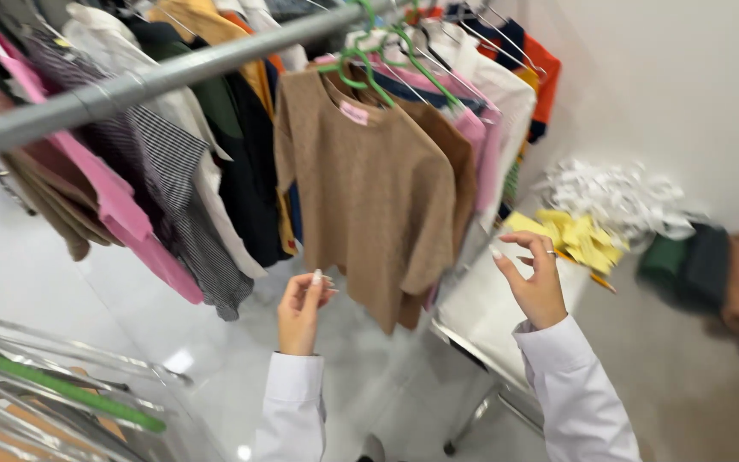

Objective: The person handles plastic bags and then picks up folded brown garments from a table. They unfold the garments, place them on hangers, and hang them on a clothing rack. The process is repeated for multiple items.

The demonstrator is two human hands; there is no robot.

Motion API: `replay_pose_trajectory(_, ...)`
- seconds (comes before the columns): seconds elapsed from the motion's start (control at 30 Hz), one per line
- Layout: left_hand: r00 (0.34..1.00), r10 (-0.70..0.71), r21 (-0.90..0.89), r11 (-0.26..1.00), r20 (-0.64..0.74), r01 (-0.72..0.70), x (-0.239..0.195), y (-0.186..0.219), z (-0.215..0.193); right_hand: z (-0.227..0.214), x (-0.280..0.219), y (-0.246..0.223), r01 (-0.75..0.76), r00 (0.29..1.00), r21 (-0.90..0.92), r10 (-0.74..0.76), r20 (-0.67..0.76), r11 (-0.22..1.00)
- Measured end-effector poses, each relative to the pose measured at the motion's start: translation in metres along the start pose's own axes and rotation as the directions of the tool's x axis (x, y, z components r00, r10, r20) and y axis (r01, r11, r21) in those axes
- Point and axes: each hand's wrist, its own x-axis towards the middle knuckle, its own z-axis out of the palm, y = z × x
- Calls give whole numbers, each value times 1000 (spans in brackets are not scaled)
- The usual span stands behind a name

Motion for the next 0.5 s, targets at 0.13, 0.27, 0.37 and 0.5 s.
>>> replay_pose_trajectory(0.13,999,-38,-14,999,-26,37,-53,-4,4,-57,-83,11,-138,990,-1,138,1,990)
replay_pose_trajectory(0.27,993,-112,-19,993,37,112,-99,-25,33,-125,-169,39,-292,955,-48,288,-64,955)
replay_pose_trajectory(0.37,977,-185,-5,982,107,186,-131,-45,66,-172,-222,43,-452,886,-28,445,-131,892)
replay_pose_trajectory(0.5,926,-290,43,957,241,288,-167,-60,119,-226,-279,52,-564,803,-17,544,-242,825)
